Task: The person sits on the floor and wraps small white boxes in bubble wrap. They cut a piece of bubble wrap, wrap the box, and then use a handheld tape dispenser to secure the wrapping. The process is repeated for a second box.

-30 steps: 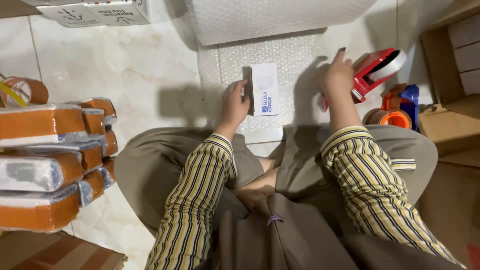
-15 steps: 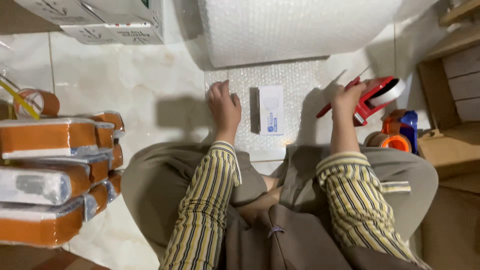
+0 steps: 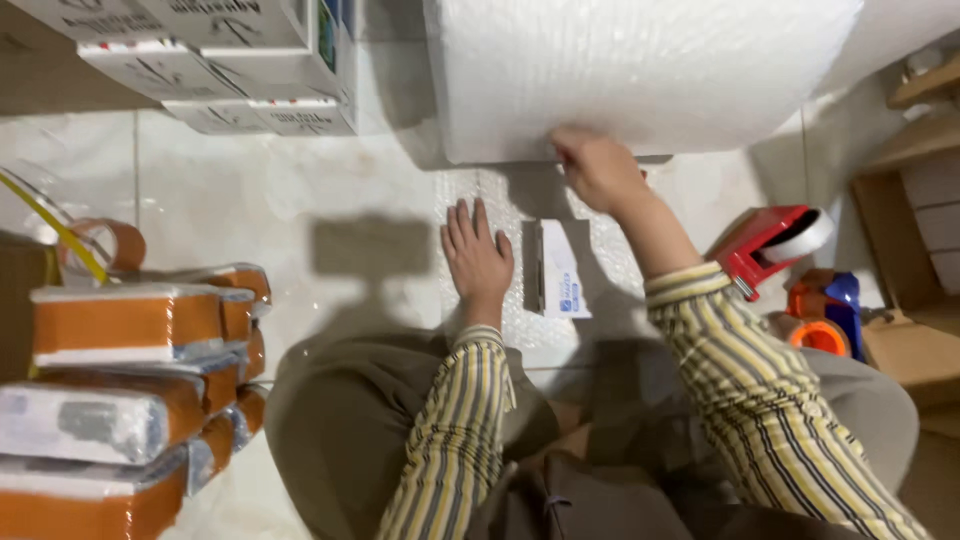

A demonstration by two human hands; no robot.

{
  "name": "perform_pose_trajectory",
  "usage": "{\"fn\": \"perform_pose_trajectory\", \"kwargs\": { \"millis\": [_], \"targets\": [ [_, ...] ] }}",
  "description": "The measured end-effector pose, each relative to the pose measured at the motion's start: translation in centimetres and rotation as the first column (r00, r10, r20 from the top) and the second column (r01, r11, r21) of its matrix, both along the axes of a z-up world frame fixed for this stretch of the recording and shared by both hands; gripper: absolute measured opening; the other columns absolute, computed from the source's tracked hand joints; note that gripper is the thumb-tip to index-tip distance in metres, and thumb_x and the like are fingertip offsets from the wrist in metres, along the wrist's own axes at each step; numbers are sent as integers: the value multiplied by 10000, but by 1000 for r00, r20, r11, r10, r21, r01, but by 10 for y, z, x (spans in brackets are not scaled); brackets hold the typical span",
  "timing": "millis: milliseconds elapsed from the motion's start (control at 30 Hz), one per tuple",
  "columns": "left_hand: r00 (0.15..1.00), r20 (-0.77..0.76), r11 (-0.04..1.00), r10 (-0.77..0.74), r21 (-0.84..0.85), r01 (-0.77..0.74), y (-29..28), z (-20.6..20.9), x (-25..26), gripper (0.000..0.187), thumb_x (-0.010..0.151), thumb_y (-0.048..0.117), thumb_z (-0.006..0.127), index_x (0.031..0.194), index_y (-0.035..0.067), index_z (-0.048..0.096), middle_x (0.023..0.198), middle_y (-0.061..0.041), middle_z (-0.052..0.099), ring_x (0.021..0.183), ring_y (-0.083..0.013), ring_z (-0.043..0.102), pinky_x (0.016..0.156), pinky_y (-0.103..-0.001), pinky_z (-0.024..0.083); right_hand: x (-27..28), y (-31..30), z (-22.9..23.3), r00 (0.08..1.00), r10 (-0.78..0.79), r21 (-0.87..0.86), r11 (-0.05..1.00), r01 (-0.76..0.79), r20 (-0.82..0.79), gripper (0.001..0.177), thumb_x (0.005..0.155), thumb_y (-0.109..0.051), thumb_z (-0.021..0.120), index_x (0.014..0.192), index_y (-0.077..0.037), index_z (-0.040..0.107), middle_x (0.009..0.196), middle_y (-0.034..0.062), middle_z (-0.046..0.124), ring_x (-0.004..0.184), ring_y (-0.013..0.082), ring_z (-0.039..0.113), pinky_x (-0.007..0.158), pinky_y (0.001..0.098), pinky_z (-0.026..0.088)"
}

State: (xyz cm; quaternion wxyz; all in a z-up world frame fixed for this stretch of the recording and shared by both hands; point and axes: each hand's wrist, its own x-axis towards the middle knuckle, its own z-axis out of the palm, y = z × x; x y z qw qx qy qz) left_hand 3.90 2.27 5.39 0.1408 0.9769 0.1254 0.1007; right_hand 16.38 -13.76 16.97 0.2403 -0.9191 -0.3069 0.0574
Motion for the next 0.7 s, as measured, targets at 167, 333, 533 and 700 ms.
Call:
{"fn": "perform_pose_trajectory", "kwargs": {
  "millis": [167,333,533,700],
  "targets": [
    [999,-44,1000,-16,-2,16,3,3,3,611,868,345,427,1421,102,335,1472,-175,306,1380,-315,242,1144,-457,141,66,40,22,982,149,299,938,-177,113,287,712,57,400,956,-18,530,923,150,465,856,329,457,716,414,350],
    [999,-54,999,0,-36,-2,1,7,5,641,840,332,439,1426,104,319,1490,-228,233,1395,-351,196,1150,-455,115,88,53,3,977,209,203,956,-213,39,269,760,75,426,967,43,596,944,138,428,863,296,444,731,399,369],
    [993,-71,996,89,-5,-90,-1,3,7,757,765,395,521,1416,74,306,1475,-213,264,1402,-347,210,1152,-467,102,35,78,-48,955,262,-214,933,-288,-143,393,893,-122,434,1256,-18,325,985,271,629,947,452,599,834,588,439],
    [984,-160,995,80,-41,-87,-1,2,9,746,778,377,533,1403,42,299,1500,-226,208,1410,-361,174,1156,-471,86,20,118,-70,955,252,-371,882,-292,-154,490,847,-309,542,1322,-256,438,1064,94,654,951,345,651,815,479,528]
  ]
}}
